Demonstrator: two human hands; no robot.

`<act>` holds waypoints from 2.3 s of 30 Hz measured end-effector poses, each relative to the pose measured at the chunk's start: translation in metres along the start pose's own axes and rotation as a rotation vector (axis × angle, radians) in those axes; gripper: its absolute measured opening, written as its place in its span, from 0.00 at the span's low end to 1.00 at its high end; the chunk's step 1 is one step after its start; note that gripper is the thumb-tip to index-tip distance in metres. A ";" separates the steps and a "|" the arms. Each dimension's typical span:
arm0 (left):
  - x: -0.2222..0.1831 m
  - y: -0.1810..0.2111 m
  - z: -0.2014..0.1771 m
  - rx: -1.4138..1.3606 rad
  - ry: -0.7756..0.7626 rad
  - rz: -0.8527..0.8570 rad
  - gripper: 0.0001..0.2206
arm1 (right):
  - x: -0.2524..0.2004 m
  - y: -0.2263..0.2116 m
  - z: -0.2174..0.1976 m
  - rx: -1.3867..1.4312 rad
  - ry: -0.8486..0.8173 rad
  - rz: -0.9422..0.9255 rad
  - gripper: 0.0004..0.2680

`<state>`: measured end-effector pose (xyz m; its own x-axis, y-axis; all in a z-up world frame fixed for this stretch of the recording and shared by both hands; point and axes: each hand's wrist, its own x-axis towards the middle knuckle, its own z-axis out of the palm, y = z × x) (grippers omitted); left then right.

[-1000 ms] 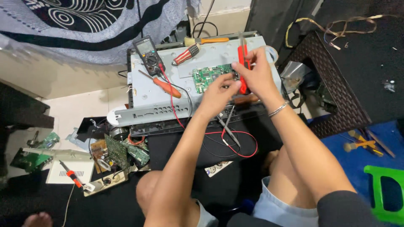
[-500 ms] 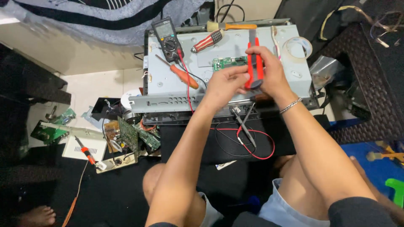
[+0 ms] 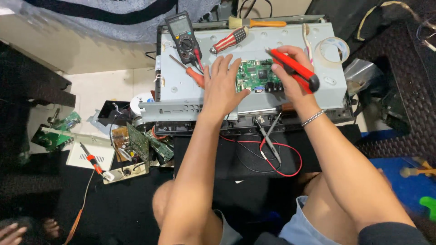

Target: Repairing a television circuit board by soldering components and testing with a multimeter

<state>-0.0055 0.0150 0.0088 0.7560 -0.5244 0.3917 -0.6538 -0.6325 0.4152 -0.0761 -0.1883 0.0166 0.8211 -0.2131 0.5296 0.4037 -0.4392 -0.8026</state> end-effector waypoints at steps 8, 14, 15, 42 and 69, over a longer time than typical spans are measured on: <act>0.001 0.001 0.016 0.041 -0.251 -0.010 0.43 | -0.012 0.022 0.018 0.037 0.011 0.293 0.10; 0.000 -0.001 0.023 0.050 -0.270 -0.028 0.40 | -0.018 0.045 0.024 -0.194 0.004 0.310 0.09; 0.000 -0.001 0.025 0.049 -0.272 -0.027 0.40 | -0.018 0.043 0.025 -0.194 0.005 0.312 0.09; -0.001 -0.010 0.040 0.014 -0.235 -0.112 0.44 | -0.020 0.041 0.024 -0.154 -0.121 0.266 0.08; -0.002 -0.011 0.054 0.078 -0.042 -0.044 0.44 | -0.018 0.013 0.025 -0.119 -0.050 0.201 0.06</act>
<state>0.0018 -0.0080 -0.0402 0.7857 -0.5172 0.3393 -0.6167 -0.6974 0.3651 -0.0753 -0.1680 -0.0099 0.9004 -0.2644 0.3454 0.1819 -0.4925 -0.8511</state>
